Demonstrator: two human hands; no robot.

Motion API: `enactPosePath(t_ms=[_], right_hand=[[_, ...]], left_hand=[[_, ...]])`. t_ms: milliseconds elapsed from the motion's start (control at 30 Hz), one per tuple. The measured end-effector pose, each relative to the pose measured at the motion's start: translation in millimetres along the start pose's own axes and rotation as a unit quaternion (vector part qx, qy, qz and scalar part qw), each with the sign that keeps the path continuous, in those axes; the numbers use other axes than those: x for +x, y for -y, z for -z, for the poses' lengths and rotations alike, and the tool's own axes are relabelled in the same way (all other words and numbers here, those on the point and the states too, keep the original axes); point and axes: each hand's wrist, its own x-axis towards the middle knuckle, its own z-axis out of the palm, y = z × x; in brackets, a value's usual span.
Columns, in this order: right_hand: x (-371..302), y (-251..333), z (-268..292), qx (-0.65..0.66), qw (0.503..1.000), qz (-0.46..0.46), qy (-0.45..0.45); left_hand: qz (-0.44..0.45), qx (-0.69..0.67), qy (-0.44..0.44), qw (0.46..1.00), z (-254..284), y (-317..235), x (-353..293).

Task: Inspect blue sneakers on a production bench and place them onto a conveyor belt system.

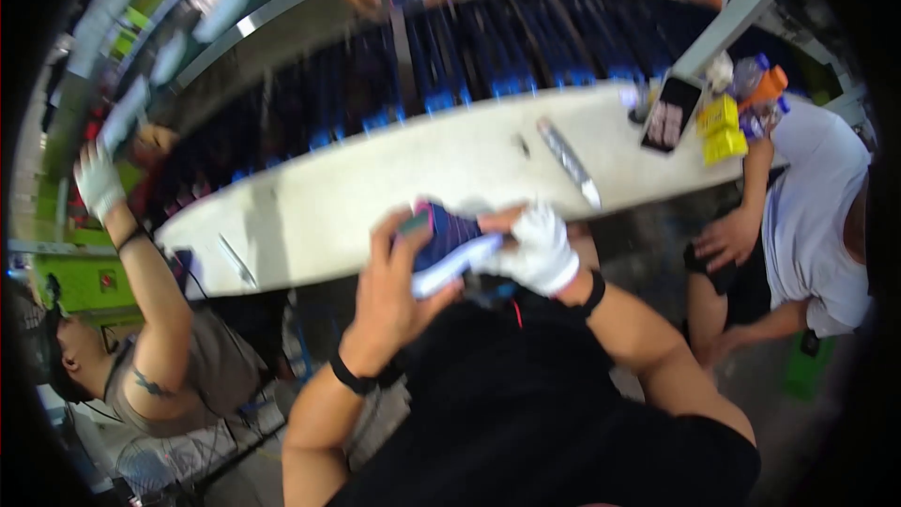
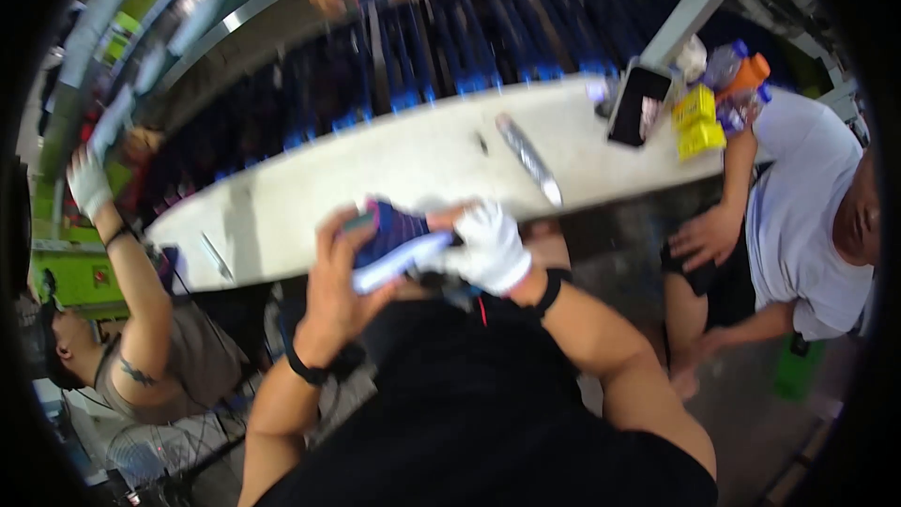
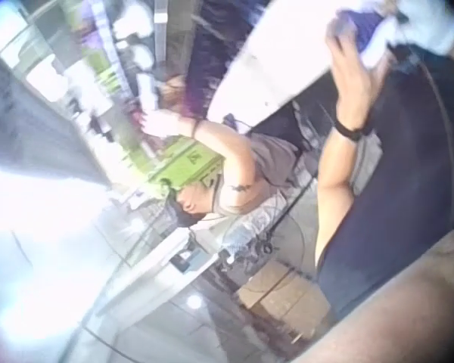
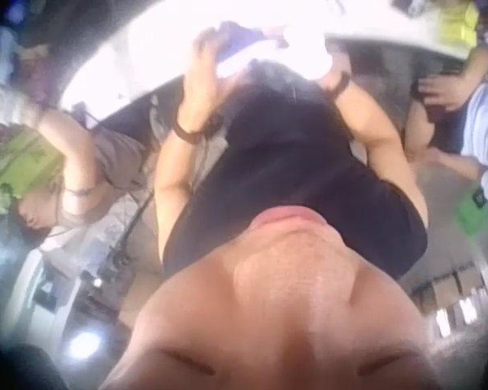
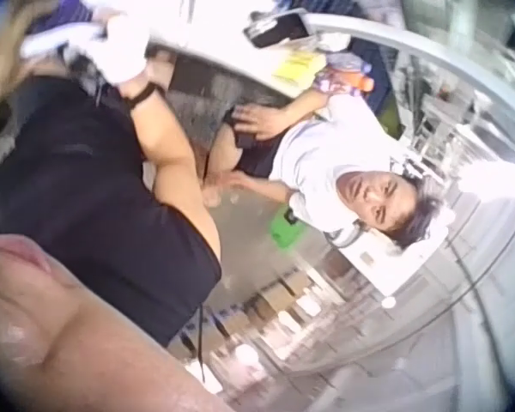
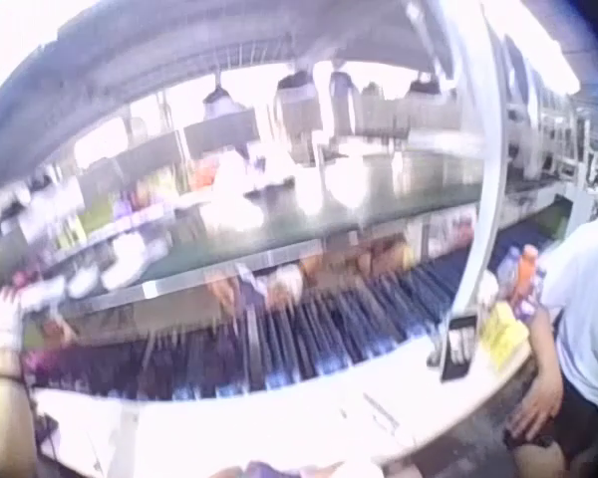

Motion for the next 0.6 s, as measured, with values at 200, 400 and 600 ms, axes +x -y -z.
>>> enactPosePath(t_ms=[200,400,600], right_hand=[[-27.1,-58.9,33.9,-0.013,0.983,-0.073,-0.17],[-59.7,-184.8,106.7,-0.284,0.829,-0.25,-0.412],[-35.4,-194.2,111.7,-0.258,0.836,-0.329,-0.356]], left_hand=[[0.035,-0.099,-0.038,0.994,4.0,34.4,-4.1],[-0.281,0.208,-0.393,0.851,134.3,24.2,125.5],[-0.311,0.414,-0.474,0.712,286.4,33.1,365.1]])
